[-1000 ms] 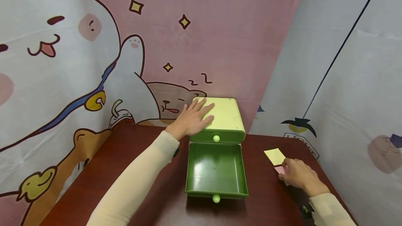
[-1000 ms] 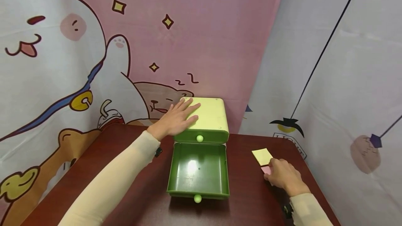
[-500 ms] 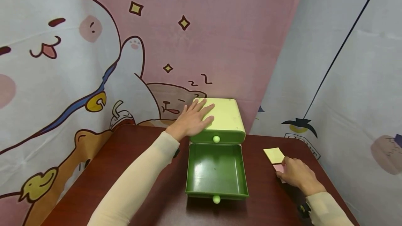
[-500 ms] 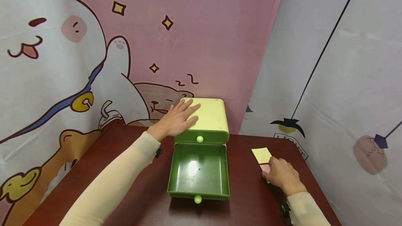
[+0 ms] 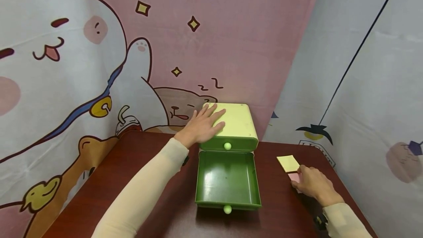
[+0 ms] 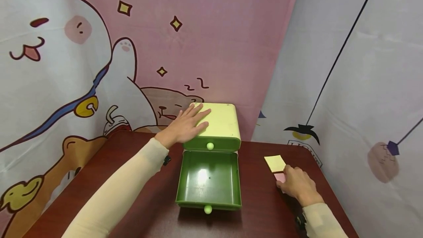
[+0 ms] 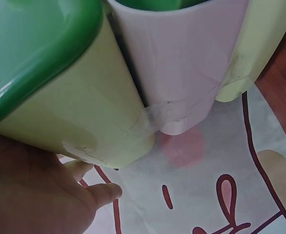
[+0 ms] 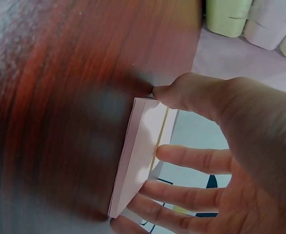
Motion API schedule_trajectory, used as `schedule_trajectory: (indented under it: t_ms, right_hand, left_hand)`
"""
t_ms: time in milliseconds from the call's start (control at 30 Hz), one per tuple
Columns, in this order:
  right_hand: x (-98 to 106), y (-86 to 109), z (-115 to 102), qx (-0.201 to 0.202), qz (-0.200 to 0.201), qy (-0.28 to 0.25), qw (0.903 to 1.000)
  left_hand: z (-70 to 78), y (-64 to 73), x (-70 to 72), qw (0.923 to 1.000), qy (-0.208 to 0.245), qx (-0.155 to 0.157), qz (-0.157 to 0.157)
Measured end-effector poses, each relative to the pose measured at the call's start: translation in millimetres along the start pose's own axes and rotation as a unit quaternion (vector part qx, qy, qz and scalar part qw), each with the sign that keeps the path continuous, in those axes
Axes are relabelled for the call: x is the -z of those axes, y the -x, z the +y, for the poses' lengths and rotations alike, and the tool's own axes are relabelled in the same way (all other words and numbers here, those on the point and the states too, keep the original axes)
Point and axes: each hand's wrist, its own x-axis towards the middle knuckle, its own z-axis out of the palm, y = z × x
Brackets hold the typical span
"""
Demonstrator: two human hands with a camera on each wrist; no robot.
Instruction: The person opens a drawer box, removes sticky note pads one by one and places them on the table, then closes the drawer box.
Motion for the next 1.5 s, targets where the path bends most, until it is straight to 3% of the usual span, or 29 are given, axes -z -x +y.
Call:
schedule_trajectory:
  t_ms: [433,800,1233,1500]
  right_hand:
    - [0.1,4.8,-3.1,-0.011,0.015,0.007,0.9998]
    - [0.9,9.8,-13.9,0.009,0.089,-0.001,0.996]
    - [-5.7,16.3,-53.1,0.064,0.209,-0.01,0.9758]
    - [-7.2,23.7,-82.0,0.107,0.26,-0.063,0.9577]
  left_hand:
    - [1.9,-1.3,0.4,1.0,-0.004,-0.005,0.001]
    - [4.7,-2.1,-0.2,1.0,-0.001,-0.007,0.0]
    - [0.5,-0.9,0.7,0.9999,-0.011,0.002,-0.001]
    - [-0.3,1.8,-0.2,0.9999,-0.012,0.003,0.001]
